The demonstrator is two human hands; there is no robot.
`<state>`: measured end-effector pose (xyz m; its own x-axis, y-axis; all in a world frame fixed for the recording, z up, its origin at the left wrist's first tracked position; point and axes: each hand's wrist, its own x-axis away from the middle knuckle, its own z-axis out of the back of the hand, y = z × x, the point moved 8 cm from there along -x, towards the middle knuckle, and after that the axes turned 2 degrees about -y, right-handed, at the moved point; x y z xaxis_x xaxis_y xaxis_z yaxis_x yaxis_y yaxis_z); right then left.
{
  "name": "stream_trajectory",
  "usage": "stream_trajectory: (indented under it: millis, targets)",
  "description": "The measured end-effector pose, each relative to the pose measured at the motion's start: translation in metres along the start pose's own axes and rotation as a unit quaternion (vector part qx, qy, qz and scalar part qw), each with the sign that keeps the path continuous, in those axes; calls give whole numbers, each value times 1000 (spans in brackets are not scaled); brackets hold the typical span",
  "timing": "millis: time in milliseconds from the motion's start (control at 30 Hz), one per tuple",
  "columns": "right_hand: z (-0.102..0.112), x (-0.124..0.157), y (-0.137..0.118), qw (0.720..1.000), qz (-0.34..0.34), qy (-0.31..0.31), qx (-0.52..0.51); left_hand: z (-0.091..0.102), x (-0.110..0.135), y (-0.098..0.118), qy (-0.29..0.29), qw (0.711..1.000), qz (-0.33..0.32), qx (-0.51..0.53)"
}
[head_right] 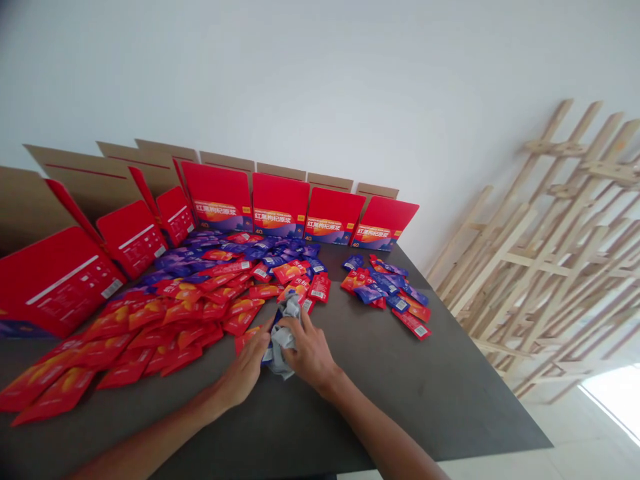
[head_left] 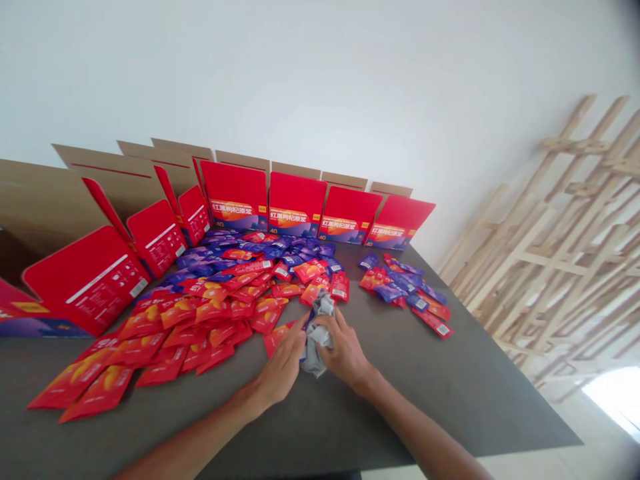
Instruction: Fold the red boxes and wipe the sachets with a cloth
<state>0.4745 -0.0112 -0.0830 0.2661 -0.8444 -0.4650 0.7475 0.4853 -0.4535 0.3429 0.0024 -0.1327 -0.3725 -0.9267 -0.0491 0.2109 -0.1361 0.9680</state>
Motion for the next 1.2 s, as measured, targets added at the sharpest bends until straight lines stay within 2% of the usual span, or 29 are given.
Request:
stream_trajectory:
  millis: [133,200,300,400,500,600,700,800,933,1100,1200]
  targets:
    - [33,-4,21,987,-13,146,-65,-13,5,17,-47,995,-29,77]
    - [48,-3,29,975,-21,203,-90,-18,3,14,-59,981,13,185]
    - [70,2,37,953,-41,279,-115,-28,-1,3,-57,928,97,356]
    - [85,10,37,934,-37,335,-117,-28,-5,1,-36,894,113,433]
    - [87,13,33,932,-19,345,-107,-22,-10,4,-11,893,89,441]
    - [77,10,23,952,23,293,-83,-13,-13,4,24,905,67,419]
    - [54,3,9,982,52,176,-43,-6,-14,4,54,911,42,406]
    - [29,0,-1,998,45,54,-4,-6,-14,6,47,915,35,398]
    - [11,1,-13,997,48,-28,45,2,-16,2,69,923,36,377]
    - [-10,8,-38,978,146,-124,79,22,-20,1,128,942,-3,310]
    - [-10,8,-39,978,146,-120,83,24,-19,5,126,953,-10,276]
